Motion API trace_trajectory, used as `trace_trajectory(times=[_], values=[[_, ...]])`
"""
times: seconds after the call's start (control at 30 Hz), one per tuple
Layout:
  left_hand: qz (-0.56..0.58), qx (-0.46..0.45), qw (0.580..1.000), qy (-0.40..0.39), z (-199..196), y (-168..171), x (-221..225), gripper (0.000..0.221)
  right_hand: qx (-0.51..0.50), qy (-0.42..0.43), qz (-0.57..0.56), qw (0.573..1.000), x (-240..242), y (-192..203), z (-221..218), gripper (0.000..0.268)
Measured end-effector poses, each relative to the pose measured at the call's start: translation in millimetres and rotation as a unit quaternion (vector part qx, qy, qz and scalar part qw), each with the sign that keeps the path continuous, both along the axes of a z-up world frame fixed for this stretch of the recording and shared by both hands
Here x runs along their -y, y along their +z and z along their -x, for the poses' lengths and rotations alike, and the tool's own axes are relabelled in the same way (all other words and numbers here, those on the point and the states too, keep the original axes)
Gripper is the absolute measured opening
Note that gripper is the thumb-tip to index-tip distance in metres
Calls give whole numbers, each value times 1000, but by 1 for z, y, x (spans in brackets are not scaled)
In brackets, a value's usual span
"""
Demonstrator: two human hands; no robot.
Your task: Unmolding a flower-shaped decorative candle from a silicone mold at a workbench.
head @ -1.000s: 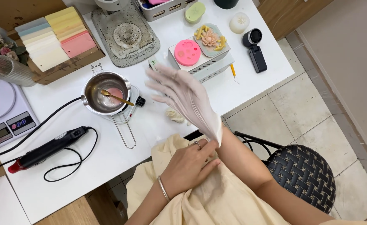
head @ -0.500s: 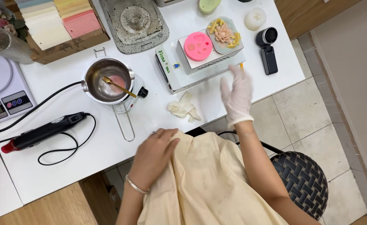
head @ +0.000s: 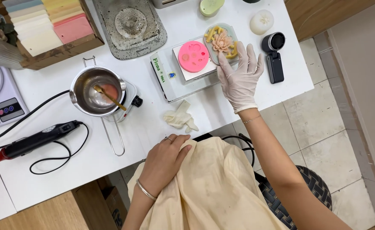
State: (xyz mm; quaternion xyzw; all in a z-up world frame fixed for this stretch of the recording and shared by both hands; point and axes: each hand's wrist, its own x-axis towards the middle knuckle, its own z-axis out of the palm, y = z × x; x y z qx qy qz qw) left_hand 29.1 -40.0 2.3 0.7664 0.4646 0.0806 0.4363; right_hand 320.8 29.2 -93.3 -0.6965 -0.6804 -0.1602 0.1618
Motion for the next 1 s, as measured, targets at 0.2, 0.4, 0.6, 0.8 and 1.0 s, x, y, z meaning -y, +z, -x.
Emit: trace_trajectory(times=[0.2, 0.4, 0.6, 0.8, 1.0], values=[[-14, -36, 999, 12, -6, -12, -10, 31, -16, 35, 0, 999, -6, 3, -7, 38], [-24, -64, 998, 8, -22, -14, -21, 30, -38, 81, -7, 996, -13, 1, -12, 38], [2, -48, 999, 15, -41, 1, -33, 31, -72, 103, -21, 992, -16, 23, -13, 39], [96, 124, 981, 117, -87, -3, -67, 31, -396, -25, 3, 918, -40, 33, -39, 43], [86, 209, 958, 178, -149, -47, -96, 60, -750, -20, 95, 654, -73, 6, -67, 38]])
